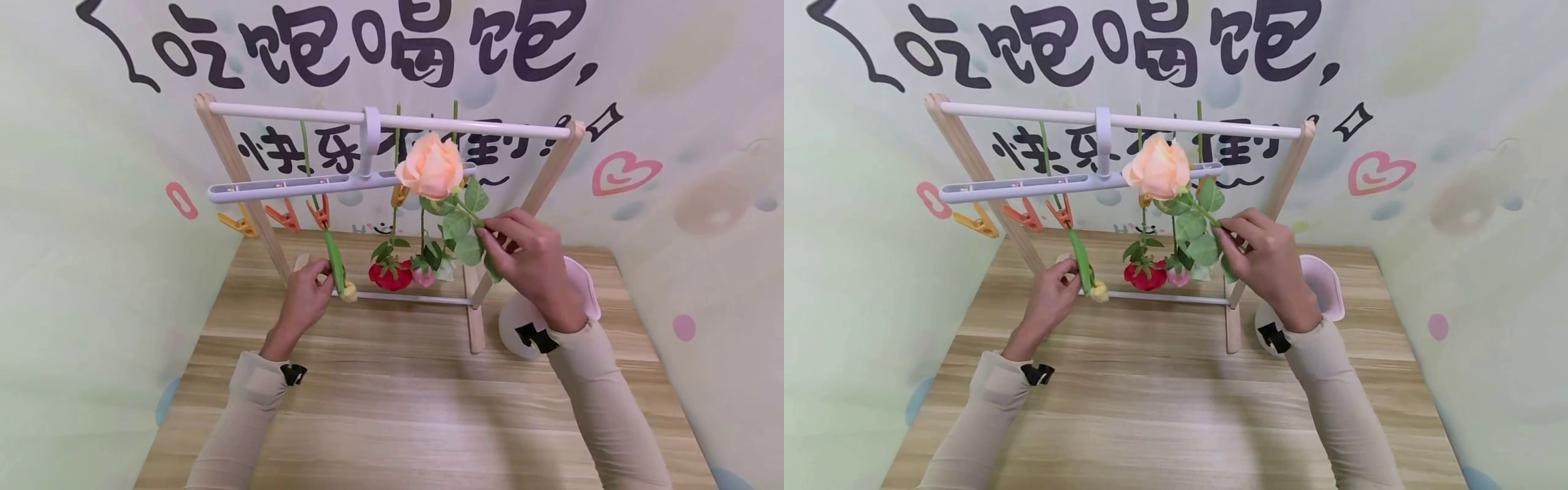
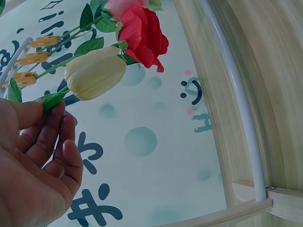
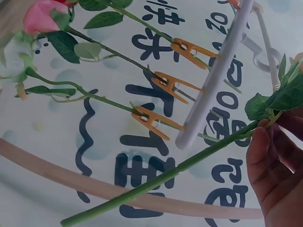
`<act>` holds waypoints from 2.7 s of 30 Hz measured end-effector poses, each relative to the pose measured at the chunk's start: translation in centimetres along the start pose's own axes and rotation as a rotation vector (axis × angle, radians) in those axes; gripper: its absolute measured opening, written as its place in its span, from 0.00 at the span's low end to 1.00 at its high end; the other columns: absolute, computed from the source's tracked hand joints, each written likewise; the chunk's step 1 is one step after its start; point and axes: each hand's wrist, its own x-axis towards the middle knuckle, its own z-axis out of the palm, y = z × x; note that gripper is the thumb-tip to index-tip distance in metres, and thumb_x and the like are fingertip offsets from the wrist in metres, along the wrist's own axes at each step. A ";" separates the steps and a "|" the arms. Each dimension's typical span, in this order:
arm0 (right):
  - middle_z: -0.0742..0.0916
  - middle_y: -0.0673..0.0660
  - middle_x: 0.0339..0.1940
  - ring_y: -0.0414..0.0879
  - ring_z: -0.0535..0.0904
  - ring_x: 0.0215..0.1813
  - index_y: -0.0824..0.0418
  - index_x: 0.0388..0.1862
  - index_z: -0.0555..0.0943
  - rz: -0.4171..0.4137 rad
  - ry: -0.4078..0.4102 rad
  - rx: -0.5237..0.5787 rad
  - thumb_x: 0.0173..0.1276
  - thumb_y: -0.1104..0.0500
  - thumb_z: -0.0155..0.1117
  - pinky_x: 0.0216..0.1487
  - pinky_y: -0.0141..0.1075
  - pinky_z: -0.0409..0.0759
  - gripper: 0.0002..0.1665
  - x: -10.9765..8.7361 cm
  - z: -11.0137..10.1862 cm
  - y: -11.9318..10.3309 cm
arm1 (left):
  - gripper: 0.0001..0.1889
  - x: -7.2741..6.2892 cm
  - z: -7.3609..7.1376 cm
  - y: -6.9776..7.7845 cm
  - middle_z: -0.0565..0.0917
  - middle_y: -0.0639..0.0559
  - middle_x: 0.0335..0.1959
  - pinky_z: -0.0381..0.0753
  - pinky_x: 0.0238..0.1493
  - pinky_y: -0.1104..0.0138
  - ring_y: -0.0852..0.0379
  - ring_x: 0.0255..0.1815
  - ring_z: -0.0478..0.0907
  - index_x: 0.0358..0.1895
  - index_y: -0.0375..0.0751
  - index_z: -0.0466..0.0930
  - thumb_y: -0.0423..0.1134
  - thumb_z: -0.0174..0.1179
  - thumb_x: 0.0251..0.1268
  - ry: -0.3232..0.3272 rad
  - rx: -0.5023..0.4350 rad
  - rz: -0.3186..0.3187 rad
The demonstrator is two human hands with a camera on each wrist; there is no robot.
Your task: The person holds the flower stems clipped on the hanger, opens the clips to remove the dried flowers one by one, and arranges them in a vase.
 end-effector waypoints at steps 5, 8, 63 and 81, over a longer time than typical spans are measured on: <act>0.87 0.58 0.30 0.42 0.77 0.23 0.68 0.35 0.88 0.031 0.030 -0.009 0.58 0.69 0.71 0.28 0.22 0.73 0.05 0.5 -1.1 0.2 | 0.05 0.0 -0.1 0.1 0.87 0.42 0.34 0.72 0.26 0.71 0.56 0.22 0.72 0.40 0.35 0.84 0.30 0.59 0.68 -0.001 0.003 0.003; 0.86 0.59 0.30 0.42 0.77 0.24 0.68 0.35 0.88 0.045 0.027 -0.018 0.58 0.69 0.72 0.30 0.18 0.71 0.05 0.6 -1.8 0.5 | 0.05 0.0 -0.1 0.0 0.87 0.42 0.34 0.73 0.27 0.71 0.55 0.22 0.73 0.41 0.34 0.84 0.30 0.59 0.68 -0.005 0.005 0.010; 0.88 0.57 0.25 0.39 0.81 0.23 0.65 0.32 0.88 0.232 -0.131 -0.214 0.54 0.69 0.70 0.31 0.16 0.72 0.06 -9.8 -5.1 7.0 | 0.05 0.1 0.0 0.0 0.86 0.41 0.37 0.72 0.24 0.70 0.49 0.25 0.77 0.41 0.36 0.84 0.31 0.59 0.69 -0.003 0.011 0.015; 0.79 0.47 0.16 0.42 0.67 0.22 0.58 0.28 0.85 0.370 -0.441 -0.258 0.55 0.68 0.72 0.25 0.36 0.64 0.06 -9.5 -6.8 6.9 | 0.05 0.0 -0.3 -0.1 0.86 0.41 0.36 0.71 0.22 0.70 0.53 0.23 0.75 0.41 0.35 0.84 0.30 0.59 0.69 -0.003 0.016 0.018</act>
